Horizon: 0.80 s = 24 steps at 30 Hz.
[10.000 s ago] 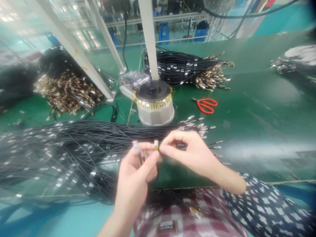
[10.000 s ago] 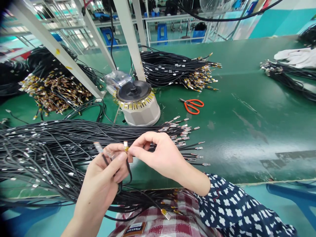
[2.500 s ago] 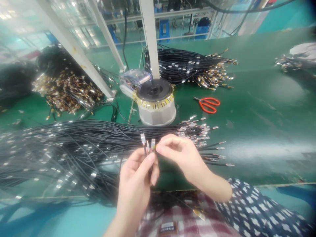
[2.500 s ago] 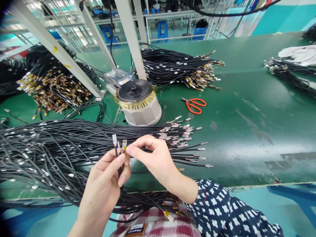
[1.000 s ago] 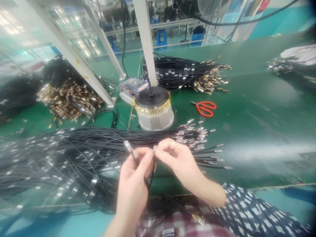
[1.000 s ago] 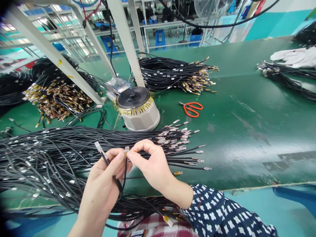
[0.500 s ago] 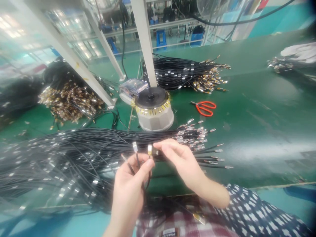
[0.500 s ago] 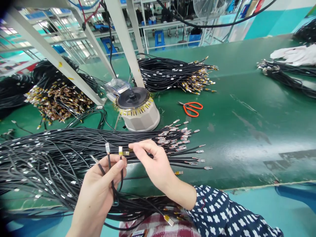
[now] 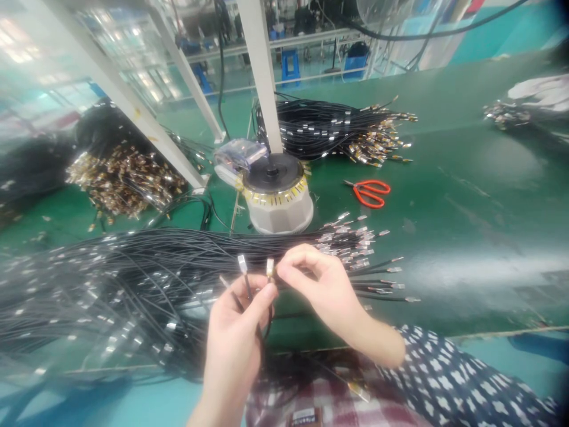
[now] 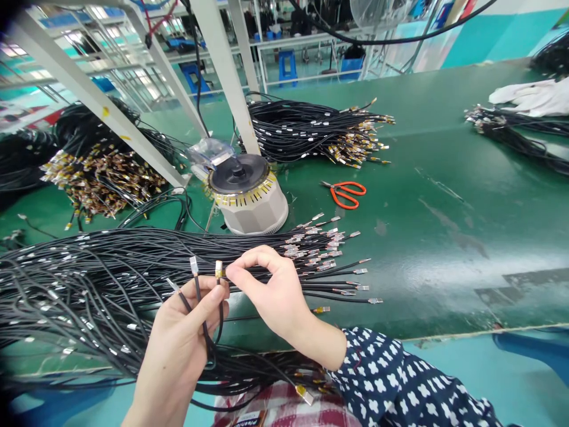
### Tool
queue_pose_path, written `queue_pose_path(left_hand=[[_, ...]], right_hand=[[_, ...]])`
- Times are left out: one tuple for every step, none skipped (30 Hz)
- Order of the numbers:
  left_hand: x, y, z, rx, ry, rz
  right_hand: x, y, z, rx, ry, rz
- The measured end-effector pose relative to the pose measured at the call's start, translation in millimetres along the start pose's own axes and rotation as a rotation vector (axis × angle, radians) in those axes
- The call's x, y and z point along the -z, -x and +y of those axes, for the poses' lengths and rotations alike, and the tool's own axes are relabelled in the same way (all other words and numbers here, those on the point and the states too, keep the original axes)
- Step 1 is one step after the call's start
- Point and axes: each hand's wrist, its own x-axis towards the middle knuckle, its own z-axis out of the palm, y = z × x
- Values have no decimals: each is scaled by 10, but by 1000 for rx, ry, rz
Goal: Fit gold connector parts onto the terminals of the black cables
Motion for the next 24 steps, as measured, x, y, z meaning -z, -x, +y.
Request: queue_pose_path(left_hand=[[3,2,-2,6,12,1],[5,3,-5,10,22,0],[7,3,-11,12,29,-4],[8,2,-18,11,34,-10],[9,0,-27,12,38,-22],[11,-4,-38,15,43,-41],[15,-7,-50,23,48,-62],[21,-11,-62,35,52,-82],[29,-14,-73,48,58,-99],[39,-17,-83,64,64,-115],[50,-20,-92,81,69,-128],[60,-24,-99,97,74,-141],[68,-28,-104,109,78,-155],[73,-32,-107,118,80,-169],[74,-35,-109,124,79,-182],[72,-38,-110,126,77,-191],[67,-39,-111,129,77,-193],[59,-39,-111,130,79,-192],[50,-38,-110,131,82,-184],[41,-36,-110,132,88,-173],[31,-34,-109,131,91,-158],[22,-33,-108,130,89,-141],[14,-33,-107,127,82,-126],[8,-34,-107,123,71,-114]], right_hand=[[-4,-4,0,-3,11,-1],[-8,-6,-1,-6,21,-2],[-14,-8,-1,-10,28,-3],[-21,-10,1,-15,31,-1],[-28,-10,4,-24,29,-3],[-34,-11,8,-41,17,-11],[-39,-13,14,-66,-3,-24],[-44,-15,20,-94,-34,-39],[-46,-17,28,-126,-70,-57],[-48,-20,35,-156,-110,-74],[-48,-24,42,-181,-147,-90],[-49,-28,48,-201,-178,-102],[-51,-31,53,-215,-201,-113],[-54,-33,57,-225,-216,-121],[-58,-35,60,-230,-226,-126],[-63,-36,63,-231,-230,-129],[-68,-36,65,-228,-228,-129],[-74,-34,66,-220,-221,-126],[-79,-31,67,-207,-207,-120],[-83,-27,67,-189,-183,-109],[-87,-22,66,-167,-149,-91],[-89,-15,63,-141,-111,-68],[-90,-7,59,-113,-71,-46],[-89,1,55,-85,-34,-26]])
